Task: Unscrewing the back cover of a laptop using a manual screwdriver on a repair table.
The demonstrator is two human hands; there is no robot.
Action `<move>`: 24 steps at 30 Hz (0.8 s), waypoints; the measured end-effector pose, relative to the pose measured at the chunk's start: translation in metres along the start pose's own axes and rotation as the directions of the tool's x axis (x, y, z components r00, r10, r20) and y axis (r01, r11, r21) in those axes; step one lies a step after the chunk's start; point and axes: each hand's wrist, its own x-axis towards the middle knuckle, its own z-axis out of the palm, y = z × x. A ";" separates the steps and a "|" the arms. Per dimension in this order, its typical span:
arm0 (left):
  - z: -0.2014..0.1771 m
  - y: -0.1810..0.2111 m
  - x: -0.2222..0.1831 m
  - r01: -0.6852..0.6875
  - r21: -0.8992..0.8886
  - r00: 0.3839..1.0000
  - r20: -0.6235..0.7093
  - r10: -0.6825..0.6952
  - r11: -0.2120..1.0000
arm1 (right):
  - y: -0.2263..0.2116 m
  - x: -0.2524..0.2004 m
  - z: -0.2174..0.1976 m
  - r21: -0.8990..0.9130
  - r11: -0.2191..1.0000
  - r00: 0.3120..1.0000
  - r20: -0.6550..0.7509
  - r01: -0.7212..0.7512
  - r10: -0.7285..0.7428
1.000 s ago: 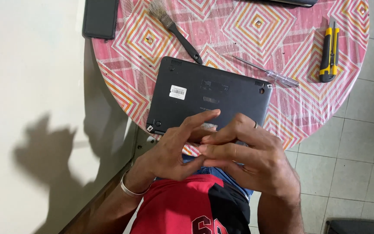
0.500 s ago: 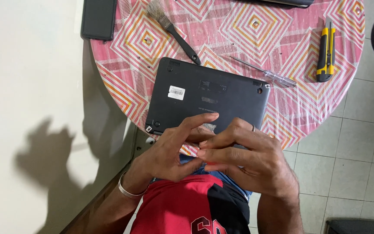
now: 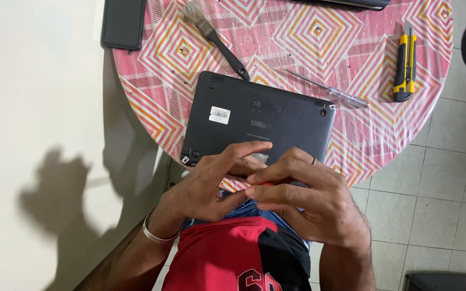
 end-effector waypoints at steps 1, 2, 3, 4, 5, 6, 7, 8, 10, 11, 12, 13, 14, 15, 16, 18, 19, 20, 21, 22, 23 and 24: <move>0.000 0.002 0.000 0.001 -0.053 1.000 0.015 -0.001 0.999 | 0.001 -0.001 0.003 -0.069 0.998 0.999 -0.039 0.006 -0.008; 0.003 -0.001 -0.001 0.002 -0.053 1.000 0.015 -0.001 0.999 | 0.001 -0.002 0.003 -0.069 0.998 0.999 -0.039 0.005 -0.008; 0.005 -0.005 -0.003 -0.002 -0.028 1.000 -0.026 0.001 1.000 | 0.002 -0.001 0.004 -0.106 0.994 0.999 -0.046 -0.006 0.001; 0.007 -0.008 -0.004 -0.005 -0.004 0.998 -0.066 0.005 1.000 | 0.003 -0.001 0.004 -0.143 0.990 0.999 -0.053 -0.017 0.010; 0.008 -0.010 -0.004 -0.005 -0.003 0.998 -0.067 0.005 1.000 | 0.003 -0.002 0.006 -0.142 0.990 0.999 -0.052 -0.016 0.009; 0.010 -0.012 -0.004 -0.012 0.024 0.996 -0.084 0.014 1.000 | 0.003 -0.003 0.008 -0.157 0.987 0.999 -0.048 -0.019 0.011; 0.013 -0.014 -0.004 -0.018 0.048 0.995 -0.099 0.023 0.999 | 0.003 -0.005 0.009 -0.173 0.985 0.999 -0.043 -0.023 0.016; 0.012 -0.013 -0.005 -0.018 0.046 0.995 -0.100 0.023 0.999 | 0.001 -0.002 0.010 -0.173 0.985 0.999 -0.042 -0.024 0.017; 0.009 -0.012 -0.005 -0.071 0.079 0.993 -0.094 0.078 0.994 | -0.003 0.004 0.011 -0.211 0.977 0.997 -0.072 0.001 -0.017; 0.008 -0.011 -0.005 -0.070 0.082 0.992 -0.096 0.077 0.994 | -0.002 0.000 0.012 -0.209 0.978 0.997 -0.070 0.005 -0.020; 0.008 -0.010 -0.005 -0.050 0.081 0.996 -0.075 0.056 0.996 | -0.002 -0.004 0.012 -0.258 0.965 0.996 -0.088 -0.040 0.018; 0.005 -0.008 -0.002 -0.035 0.083 0.998 -0.051 0.040 0.996 | 0.000 -0.007 0.012 -0.309 0.947 0.992 -0.112 -0.083 0.050; 0.003 -0.007 0.000 -0.040 0.089 0.998 -0.051 0.044 0.995 | 0.002 -0.006 0.014 -0.312 0.947 0.992 -0.114 -0.077 0.043; 0.004 -0.006 0.001 -0.039 0.110 0.999 0.001 0.039 0.993 | 0.003 -0.008 0.017 -0.357 0.927 0.982 -0.182 -0.115 0.052; 0.004 -0.005 0.003 -0.039 0.132 0.998 0.052 0.032 0.991 | 0.004 -0.010 0.019 -0.399 0.904 0.967 -0.250 -0.156 0.056; 0.004 -0.003 0.005 -0.046 0.096 0.997 0.072 0.039 0.994 | 0.002 -0.010 0.016 -0.340 0.930 0.969 -0.239 -0.137 0.056; 0.004 -0.001 0.004 -0.038 0.061 0.996 0.087 0.033 0.997 | 0.000 -0.012 0.016 -0.267 0.956 0.973 -0.225 -0.121 0.060; 0.004 -0.001 0.001 -0.038 0.059 0.996 0.088 0.033 0.998 | -0.014 -0.011 0.009 -0.268 0.956 0.972 -0.226 -0.123 0.062; 0.002 -0.002 -0.001 -0.008 -0.004 0.998 0.070 0.008 1.000 | -0.026 -0.011 0.002 -0.251 0.949 0.965 -0.228 -0.190 0.132; 0.001 -0.003 -0.002 0.022 -0.067 0.998 0.053 -0.019 0.998 | -0.038 -0.010 -0.006 -0.233 0.938 0.952 -0.228 -0.255 0.202; 0.000 -0.007 -0.005 0.029 -0.068 0.998 0.049 -0.025 0.997 | -0.055 -0.028 -0.004 -0.228 0.940 0.953 -0.222 -0.256 0.206; -0.002 -0.011 -0.008 0.016 -0.083 0.999 -0.035 -0.019 0.996 | -0.075 -0.046 -0.001 -0.146 0.966 0.958 -0.225 -0.212 0.176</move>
